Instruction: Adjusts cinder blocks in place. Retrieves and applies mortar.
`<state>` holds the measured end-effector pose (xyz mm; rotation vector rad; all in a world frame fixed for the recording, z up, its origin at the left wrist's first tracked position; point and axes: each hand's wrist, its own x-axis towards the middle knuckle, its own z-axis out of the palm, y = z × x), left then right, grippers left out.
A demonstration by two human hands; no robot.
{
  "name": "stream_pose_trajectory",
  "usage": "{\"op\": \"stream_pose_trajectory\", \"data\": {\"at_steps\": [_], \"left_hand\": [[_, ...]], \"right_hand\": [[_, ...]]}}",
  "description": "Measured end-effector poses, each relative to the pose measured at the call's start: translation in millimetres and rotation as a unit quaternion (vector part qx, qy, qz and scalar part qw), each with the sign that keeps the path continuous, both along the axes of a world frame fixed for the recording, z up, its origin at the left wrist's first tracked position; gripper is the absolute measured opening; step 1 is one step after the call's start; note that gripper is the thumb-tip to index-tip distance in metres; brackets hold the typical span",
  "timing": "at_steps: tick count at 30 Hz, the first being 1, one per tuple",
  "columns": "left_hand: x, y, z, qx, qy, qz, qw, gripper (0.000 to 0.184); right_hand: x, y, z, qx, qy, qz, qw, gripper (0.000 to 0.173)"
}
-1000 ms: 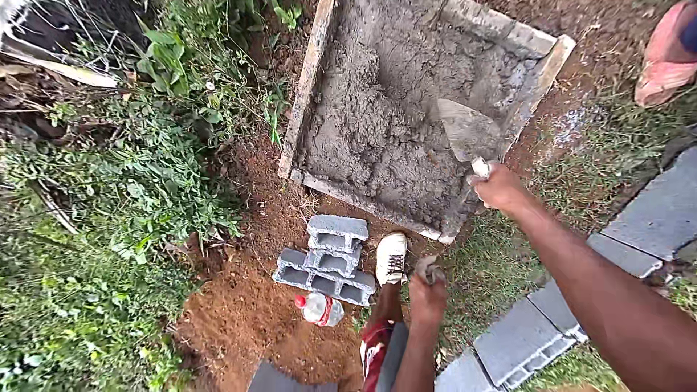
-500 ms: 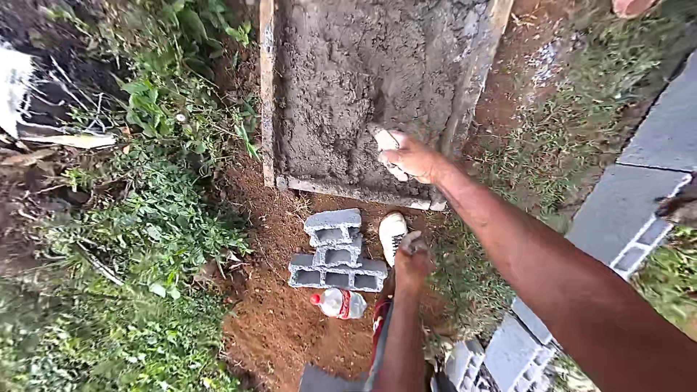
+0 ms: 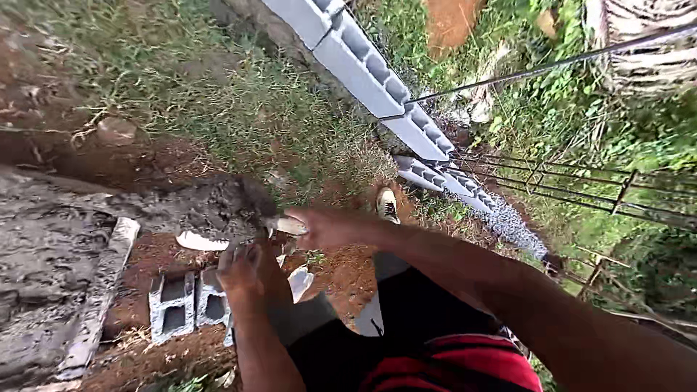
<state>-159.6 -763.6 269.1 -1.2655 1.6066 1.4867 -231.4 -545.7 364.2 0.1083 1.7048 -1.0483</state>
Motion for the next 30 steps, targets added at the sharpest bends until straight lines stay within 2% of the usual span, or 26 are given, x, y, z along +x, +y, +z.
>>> {"op": "stream_pose_trajectory", "data": {"at_steps": [4,8,12,18,22,25,30], "left_hand": [[24.4,108.5,-12.7,0.032,0.017,-0.12,0.992,0.035],[38.6,240.2,-35.9,0.079,0.03,-0.199,0.976,0.037],[56.4,368.3,-73.8,0.142,0.038,-0.272,0.951,0.037],[73.0,547.3,-160.0,0.213,0.01,-0.352,0.912,0.048],[88.1,638.9,-207.4,0.246,-0.018,-0.306,0.919,0.058],[103.5,682.8,-231.5,0.248,-0.028,-0.246,0.937,0.07],[118.5,722.2,-253.8,0.229,-0.018,-0.181,0.956,0.072]], "right_hand": [[86.8,152.7,0.9,0.08,-0.033,-0.075,0.993,0.047],[194.9,280.1,-18.3,0.149,-0.05,-0.156,0.975,0.044],[298.3,374.8,-39.9,0.156,-0.116,-0.284,0.939,0.036],[401.6,465.1,-104.7,0.153,-0.217,-0.47,0.842,0.037],[445.7,505.8,-169.0,0.148,-0.206,-0.54,0.803,0.033],[451.6,529.5,-204.9,0.134,-0.232,-0.579,0.77,0.03],[435.2,567.8,-239.2,0.111,-0.282,-0.621,0.723,0.019]]}}
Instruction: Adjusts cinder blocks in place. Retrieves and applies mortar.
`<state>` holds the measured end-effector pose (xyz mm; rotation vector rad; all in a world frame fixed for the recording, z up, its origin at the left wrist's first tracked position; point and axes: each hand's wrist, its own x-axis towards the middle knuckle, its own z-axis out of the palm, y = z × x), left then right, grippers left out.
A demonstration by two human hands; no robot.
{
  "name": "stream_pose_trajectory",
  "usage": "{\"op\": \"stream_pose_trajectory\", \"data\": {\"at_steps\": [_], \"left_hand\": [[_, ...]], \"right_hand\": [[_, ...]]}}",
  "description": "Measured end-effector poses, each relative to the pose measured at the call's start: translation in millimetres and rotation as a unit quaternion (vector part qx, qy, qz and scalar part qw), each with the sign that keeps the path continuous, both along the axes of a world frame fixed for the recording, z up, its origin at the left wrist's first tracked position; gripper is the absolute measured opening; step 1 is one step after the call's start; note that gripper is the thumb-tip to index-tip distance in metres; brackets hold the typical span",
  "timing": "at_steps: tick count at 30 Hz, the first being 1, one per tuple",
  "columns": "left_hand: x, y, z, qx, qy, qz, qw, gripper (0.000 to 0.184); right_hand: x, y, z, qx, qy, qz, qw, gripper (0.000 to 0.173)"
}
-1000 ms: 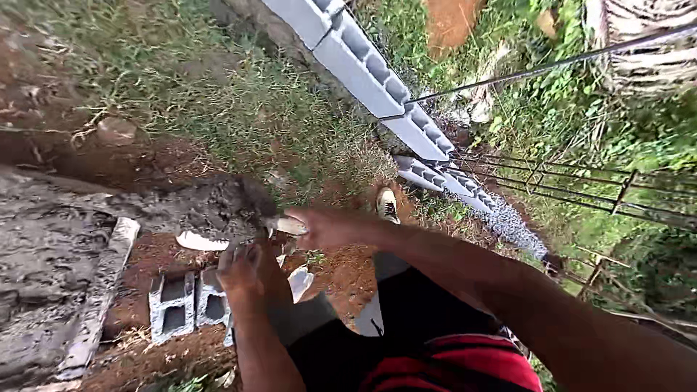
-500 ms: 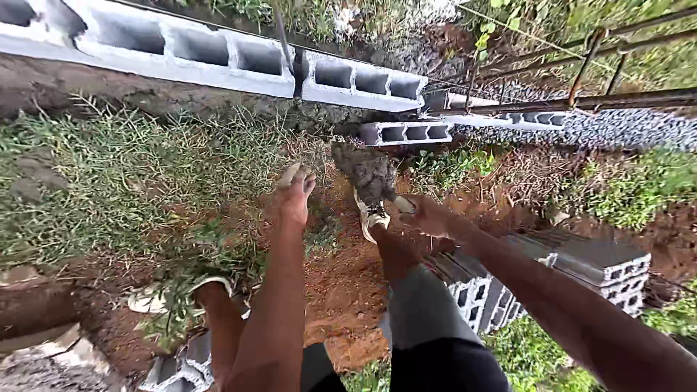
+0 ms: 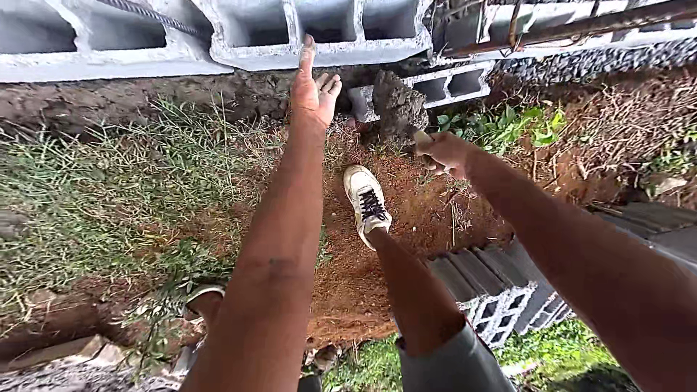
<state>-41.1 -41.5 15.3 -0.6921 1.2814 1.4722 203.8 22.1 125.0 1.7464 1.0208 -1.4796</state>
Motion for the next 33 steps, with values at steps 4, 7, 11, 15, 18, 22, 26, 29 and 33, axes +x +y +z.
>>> {"op": "stream_pose_trajectory", "data": {"at_steps": [4,7,11,15,18,22,26,29,33], "left_hand": [[-2.0,20.4,-7.8,-0.001,-0.003,0.006,1.0,0.07],[-6.0,33.8,-6.1,-0.01,0.003,0.019,1.0,0.068],[-7.1,41.4,-6.2,-0.039,0.009,0.02,0.999,0.072],[-5.0,38.0,-11.2,-0.029,0.006,0.032,0.999,0.072],[-3.5,37.1,-13.2,-0.021,0.012,0.03,0.999,0.07],[-4.3,35.8,-14.3,-0.006,0.016,0.03,0.999,0.066],[-4.7,34.3,-13.5,-0.015,0.013,0.023,1.0,0.068],[-6.2,30.1,-11.3,-0.005,0.005,0.011,1.0,0.068],[-8.3,13.5,-3.5,0.008,0.004,-0.022,1.0,0.064]], "right_hand": [[-25.0,47.1,-7.1,-0.043,-0.006,-0.002,0.999,0.018],[-54.9,80.6,-4.3,-0.078,-0.035,0.012,0.996,0.02],[-81.2,103.9,-1.8,-0.121,-0.067,0.047,0.989,0.019],[-82.8,111.2,4.5,-0.136,-0.078,0.067,0.985,0.019],[-79.6,111.7,13.7,-0.142,-0.094,0.059,0.984,0.022],[-72.4,110.0,24.9,-0.129,-0.113,0.055,0.984,0.024],[-49.8,95.5,38.7,-0.05,-0.117,0.138,0.982,0.035],[-24.4,70.6,55.9,0.066,-0.098,0.349,0.93,0.057],[-83.0,36.6,119.5,-0.013,-0.2,0.371,0.907,0.041]]}}
